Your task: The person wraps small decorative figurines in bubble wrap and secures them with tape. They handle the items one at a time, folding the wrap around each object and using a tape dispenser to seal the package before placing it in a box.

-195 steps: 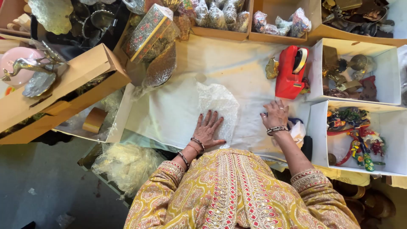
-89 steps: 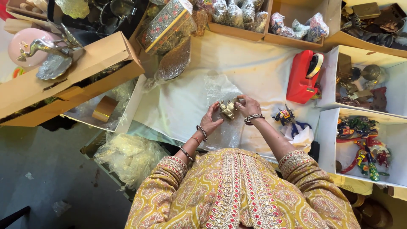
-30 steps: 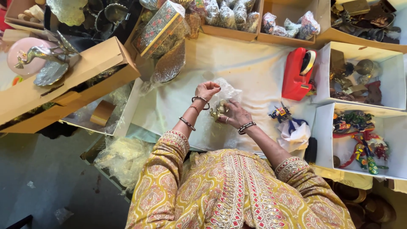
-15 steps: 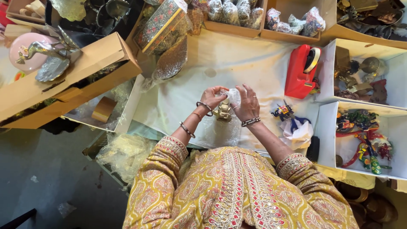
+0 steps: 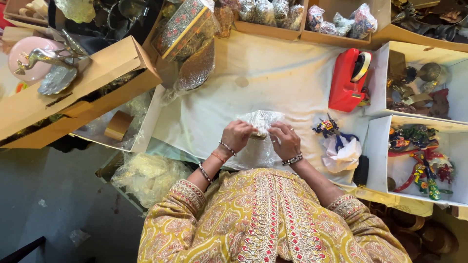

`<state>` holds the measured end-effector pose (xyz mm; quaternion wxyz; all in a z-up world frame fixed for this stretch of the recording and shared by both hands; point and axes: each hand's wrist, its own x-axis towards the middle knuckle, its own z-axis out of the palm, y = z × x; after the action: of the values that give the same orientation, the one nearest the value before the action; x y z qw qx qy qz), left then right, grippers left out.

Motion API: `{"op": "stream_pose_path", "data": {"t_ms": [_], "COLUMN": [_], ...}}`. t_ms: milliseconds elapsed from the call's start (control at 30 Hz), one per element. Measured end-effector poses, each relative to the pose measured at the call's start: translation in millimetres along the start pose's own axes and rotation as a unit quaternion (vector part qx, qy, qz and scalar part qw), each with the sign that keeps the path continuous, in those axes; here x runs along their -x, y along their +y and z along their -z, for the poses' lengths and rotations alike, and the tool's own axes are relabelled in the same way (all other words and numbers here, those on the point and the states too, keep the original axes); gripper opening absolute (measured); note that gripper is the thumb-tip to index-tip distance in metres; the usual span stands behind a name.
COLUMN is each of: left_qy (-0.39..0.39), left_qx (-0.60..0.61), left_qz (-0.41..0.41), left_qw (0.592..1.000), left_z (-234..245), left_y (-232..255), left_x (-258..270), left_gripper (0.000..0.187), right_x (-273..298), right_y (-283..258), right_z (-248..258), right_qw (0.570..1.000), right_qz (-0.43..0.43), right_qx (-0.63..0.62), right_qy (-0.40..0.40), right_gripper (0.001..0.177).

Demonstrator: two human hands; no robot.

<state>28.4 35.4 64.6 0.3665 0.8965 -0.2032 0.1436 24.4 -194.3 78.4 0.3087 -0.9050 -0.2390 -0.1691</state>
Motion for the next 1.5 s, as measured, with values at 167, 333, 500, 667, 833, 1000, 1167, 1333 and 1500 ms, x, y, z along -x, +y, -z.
{"op": "stream_pose_path", "data": {"t_ms": [167,333,500,667,833,1000,1167,1333,1500], "left_qy": [-0.033,-0.037,-0.045,-0.033,-0.028,-0.017,0.005,0.001,-0.007], "left_qx": [-0.025,-0.070,-0.068,-0.073,-0.073,-0.068,-0.042,-0.012,-0.018], "left_qz": [-0.046,-0.084,-0.092,-0.095,-0.095,-0.092,-0.049,-0.028,0.014], "left_qw": [0.998,0.993,0.992,0.992,0.992,0.993,0.998,1.000,1.000], "left_z": [-3.8,-9.0,-15.6,-16.5,-18.8,-19.8,-19.4,-11.1,-29.3], "left_y": [3.8,5.3,4.8,5.2,4.7,5.3,10.6,19.3,10.3], "left_x": [22.0,35.9,47.3,52.6,54.2,51.4,44.1,31.0,36.1], "left_gripper": [0.017,0.019,0.023,0.025,0.023,0.027,0.033,0.055,0.039], "right_x": [20.6,29.1,23.1,20.8,19.2,6.8,5.1,10.1,-1.2], "right_y": [5.4,8.5,-0.9,-2.4,-1.4,-11.3,-8.2,-0.9,13.3], "right_z": [-4.3,-15.9,-11.6,-11.2,-14.6,-13.6,-20.8,-27.4,-30.1], "right_qw": [0.999,0.998,0.998,0.998,0.997,0.999,0.996,0.993,0.984], "right_qz": [-0.009,0.002,0.006,0.012,0.057,0.034,0.049,0.069,0.120], "right_qx": [-0.007,0.008,0.008,0.009,0.024,0.017,0.042,0.083,0.117], "right_qy": [-0.034,-0.060,-0.068,-0.053,-0.041,-0.033,-0.055,-0.057,-0.059], "right_gripper": [0.015,0.015,0.023,0.026,0.016,0.026,0.019,0.018,0.014]}}
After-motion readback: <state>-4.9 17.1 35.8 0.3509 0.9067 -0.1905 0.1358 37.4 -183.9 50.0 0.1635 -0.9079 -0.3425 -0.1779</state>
